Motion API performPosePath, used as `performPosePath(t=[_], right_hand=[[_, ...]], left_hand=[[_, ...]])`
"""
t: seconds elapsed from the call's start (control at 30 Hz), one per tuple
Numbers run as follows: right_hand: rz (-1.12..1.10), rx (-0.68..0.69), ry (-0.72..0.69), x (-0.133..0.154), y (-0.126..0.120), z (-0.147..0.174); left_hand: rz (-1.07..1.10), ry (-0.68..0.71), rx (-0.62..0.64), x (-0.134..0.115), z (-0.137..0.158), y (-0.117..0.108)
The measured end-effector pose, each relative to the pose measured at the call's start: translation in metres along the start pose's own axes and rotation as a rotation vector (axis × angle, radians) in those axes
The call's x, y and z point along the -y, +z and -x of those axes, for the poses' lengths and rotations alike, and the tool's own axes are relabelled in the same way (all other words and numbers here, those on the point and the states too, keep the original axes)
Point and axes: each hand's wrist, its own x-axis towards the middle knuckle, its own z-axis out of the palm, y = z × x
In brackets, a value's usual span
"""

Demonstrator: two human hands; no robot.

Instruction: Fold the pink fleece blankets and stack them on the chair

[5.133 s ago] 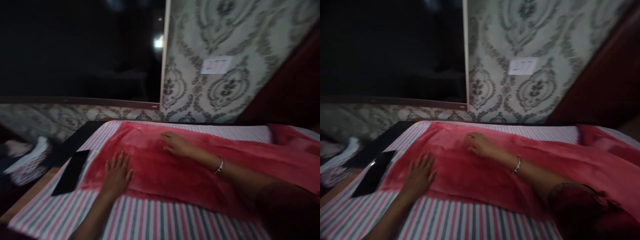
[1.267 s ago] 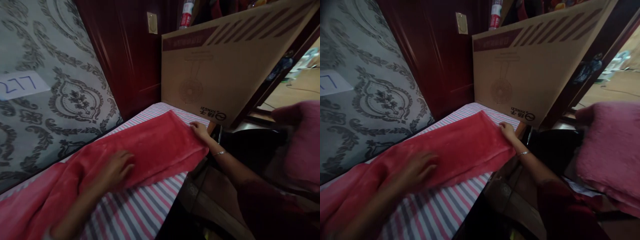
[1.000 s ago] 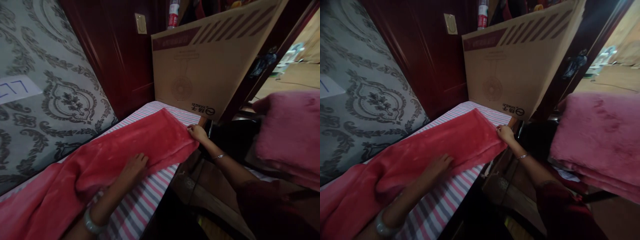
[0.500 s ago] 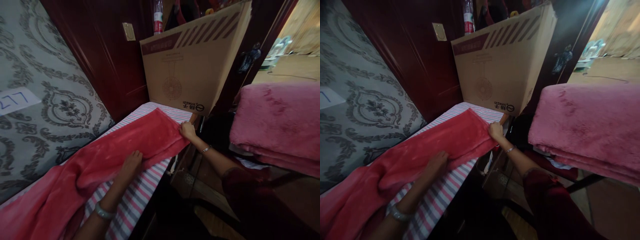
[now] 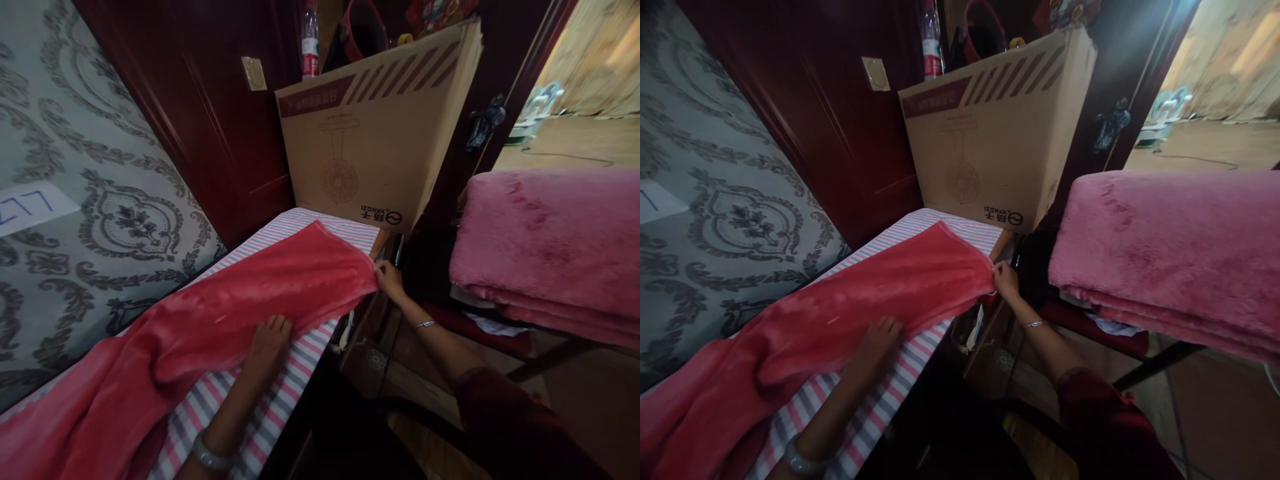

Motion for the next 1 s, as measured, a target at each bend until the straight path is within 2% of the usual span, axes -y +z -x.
performPosePath(t=[0.17,0.3,0.4,0.5,0.7,0.87,1.0], right_hand=[[-0.224,0.062,0.086,-0.003,0.004,0.001],[-0.374,0.202,0.19,-0.001,-0.006,0.013],[-0.488,0.285,0.274,0.012,-0.017,0.013],[-0.638,0.308,0.298,0.041,-0.026,-0.003],[-0.924,0.311,0.273,0.122,-0.03,-0.05],[-1.039,0.313,0.287,0.159,-0.034,-0.061],[-1.167,0.284,0.342,0.179,-0.039,-0.057]], left_hand=[[0.042,-0.006,-0.007,-0.002,0.008,-0.002],[0.102,0.003,-0.096,0.0,0.015,0.004],[0.131,-0.02,-0.141,-0.001,0.017,0.007],[0.125,-0.093,-0.125,-0.006,0.013,0.004],[0.01,-0.235,-0.124,-0.005,0.005,-0.006],[-0.051,-0.369,-0.247,0.017,0.015,-0.011],[0.08,-0.353,-0.373,0.014,0.032,-0.012]])
